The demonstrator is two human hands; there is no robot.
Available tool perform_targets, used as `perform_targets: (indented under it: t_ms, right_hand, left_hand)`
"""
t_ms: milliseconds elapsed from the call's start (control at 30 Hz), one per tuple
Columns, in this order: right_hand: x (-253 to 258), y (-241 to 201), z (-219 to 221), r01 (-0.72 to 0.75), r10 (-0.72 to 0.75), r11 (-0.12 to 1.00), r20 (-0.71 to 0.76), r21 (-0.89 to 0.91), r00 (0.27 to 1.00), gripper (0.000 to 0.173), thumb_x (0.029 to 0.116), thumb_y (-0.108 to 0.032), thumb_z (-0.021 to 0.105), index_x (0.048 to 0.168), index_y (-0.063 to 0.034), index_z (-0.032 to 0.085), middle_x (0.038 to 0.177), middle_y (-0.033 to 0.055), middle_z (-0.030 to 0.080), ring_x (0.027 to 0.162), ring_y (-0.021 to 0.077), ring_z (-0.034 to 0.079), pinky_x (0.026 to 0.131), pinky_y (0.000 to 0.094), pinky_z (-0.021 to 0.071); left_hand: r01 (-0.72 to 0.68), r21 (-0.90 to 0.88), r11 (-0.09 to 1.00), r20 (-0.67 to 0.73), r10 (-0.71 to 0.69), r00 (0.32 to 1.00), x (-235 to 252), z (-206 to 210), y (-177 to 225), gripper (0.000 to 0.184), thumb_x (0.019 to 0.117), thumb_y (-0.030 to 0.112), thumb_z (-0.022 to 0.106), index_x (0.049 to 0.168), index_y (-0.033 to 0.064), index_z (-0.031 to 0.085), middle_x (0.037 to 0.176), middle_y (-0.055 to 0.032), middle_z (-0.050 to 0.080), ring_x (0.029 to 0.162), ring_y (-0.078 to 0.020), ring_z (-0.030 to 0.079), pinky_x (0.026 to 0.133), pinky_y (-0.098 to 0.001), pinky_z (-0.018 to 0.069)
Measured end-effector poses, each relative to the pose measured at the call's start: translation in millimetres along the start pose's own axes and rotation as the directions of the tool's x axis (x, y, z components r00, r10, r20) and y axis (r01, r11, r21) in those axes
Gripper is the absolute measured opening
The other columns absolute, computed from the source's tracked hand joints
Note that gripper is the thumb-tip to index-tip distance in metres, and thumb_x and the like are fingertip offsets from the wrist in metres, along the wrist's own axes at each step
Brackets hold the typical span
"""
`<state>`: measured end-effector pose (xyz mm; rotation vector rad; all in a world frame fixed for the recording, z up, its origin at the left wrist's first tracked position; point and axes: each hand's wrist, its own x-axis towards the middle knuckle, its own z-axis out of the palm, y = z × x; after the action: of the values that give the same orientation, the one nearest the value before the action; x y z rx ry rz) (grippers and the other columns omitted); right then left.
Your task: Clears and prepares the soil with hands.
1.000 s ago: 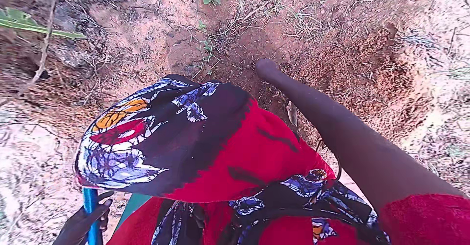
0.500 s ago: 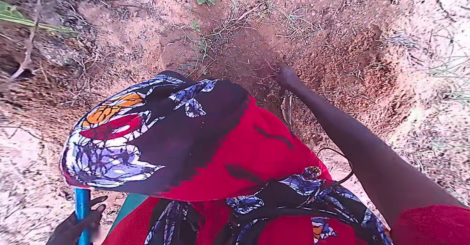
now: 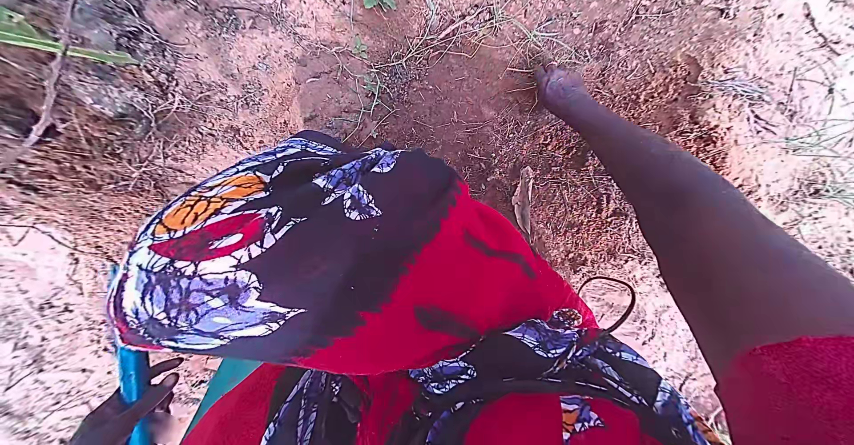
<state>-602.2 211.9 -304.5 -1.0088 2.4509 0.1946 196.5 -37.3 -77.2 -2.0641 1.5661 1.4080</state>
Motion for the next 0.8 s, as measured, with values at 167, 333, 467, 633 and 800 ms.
perform_targets:
  t_ms: [167, 333, 467, 633, 800]
  right_hand:
    - [-4, 15, -2, -0.071, 0.072, 0.997, 0.016, -0.035, 0.997, 0.043, 0.1018, 0.003, 0.05, 0.142, 0.0124, 0.041, 0.131, 0.0398, 0.057, 0.123, 0.0592, 0.057, 0.093, 0.0694, 0.0489]
    - [-15, 6, -1, -0.239, 0.241, 0.971, 0.073, -0.026, 0.968, 0.044, 0.0995, 0.0, 0.055, 0.14, 0.0139, 0.043, 0.131, 0.0383, 0.057, 0.121, 0.0568, 0.059, 0.091, 0.0687, 0.0491]
    - [-21, -2, -1, -0.331, 0.318, 0.93, 0.102, 0.16, 0.943, 0.047, 0.0959, -0.004, 0.062, 0.138, 0.0111, 0.047, 0.133, 0.0389, 0.057, 0.121, 0.0577, 0.058, 0.088, 0.072, 0.0486]
    - [-46, 0, 12, -0.34, 0.318, 0.895, 0.122, 0.289, 0.94, 0.048, 0.0996, -0.013, 0.06, 0.141, 0.0073, 0.048, 0.13, 0.0382, 0.059, 0.12, 0.0561, 0.06, 0.092, 0.0719, 0.0481]
    - [-105, -19, 48, -0.136, 0.072, 0.935, 0.201, 0.329, 0.977, 0.045, 0.1008, -0.009, 0.056, 0.146, -0.0026, 0.052, 0.118, 0.0358, 0.066, 0.11, 0.0566, 0.064, 0.089, 0.0726, 0.0487]
  left_hand:
    - [0.002, 0.022, 1.0, 0.011, -0.002, 1.0, 2, 0, 1, 0.037, 0.0982, 0.017, 0.057, 0.134, 0.0138, 0.052, 0.069, 0.0102, 0.06, 0.053, -0.0048, 0.06, 0.05, -0.0225, 0.0542]
    - [-0.014, 0.004, 1.0, -0.016, 0.014, 1.0, 3, -2, 1, 0.035, 0.0984, 0.017, 0.058, 0.133, 0.0138, 0.053, 0.067, 0.0093, 0.061, 0.051, -0.0054, 0.06, 0.049, -0.0227, 0.0545]
    - [-0.02, 0.007, 1.0, -0.025, 0.021, 0.999, 3, -2, 1, 0.033, 0.0984, 0.017, 0.058, 0.131, 0.0149, 0.053, 0.067, 0.0097, 0.06, 0.051, -0.0053, 0.06, 0.048, -0.0229, 0.0546]
    - [-0.014, 0.004, 1.0, -0.019, 0.014, 1.0, 0, 0, -1, 0.037, 0.0967, 0.017, 0.059, 0.133, 0.0142, 0.052, 0.067, 0.01, 0.061, 0.052, -0.0055, 0.061, 0.049, -0.0226, 0.0546]
    - [0.005, 0.025, 1.0, -0.011, -0.005, 1.0, 1, 5, 6, 0.032, 0.0995, 0.016, 0.055, 0.131, 0.015, 0.052, 0.072, 0.0109, 0.059, 0.053, -0.0036, 0.059, 0.05, -0.0218, 0.0543]
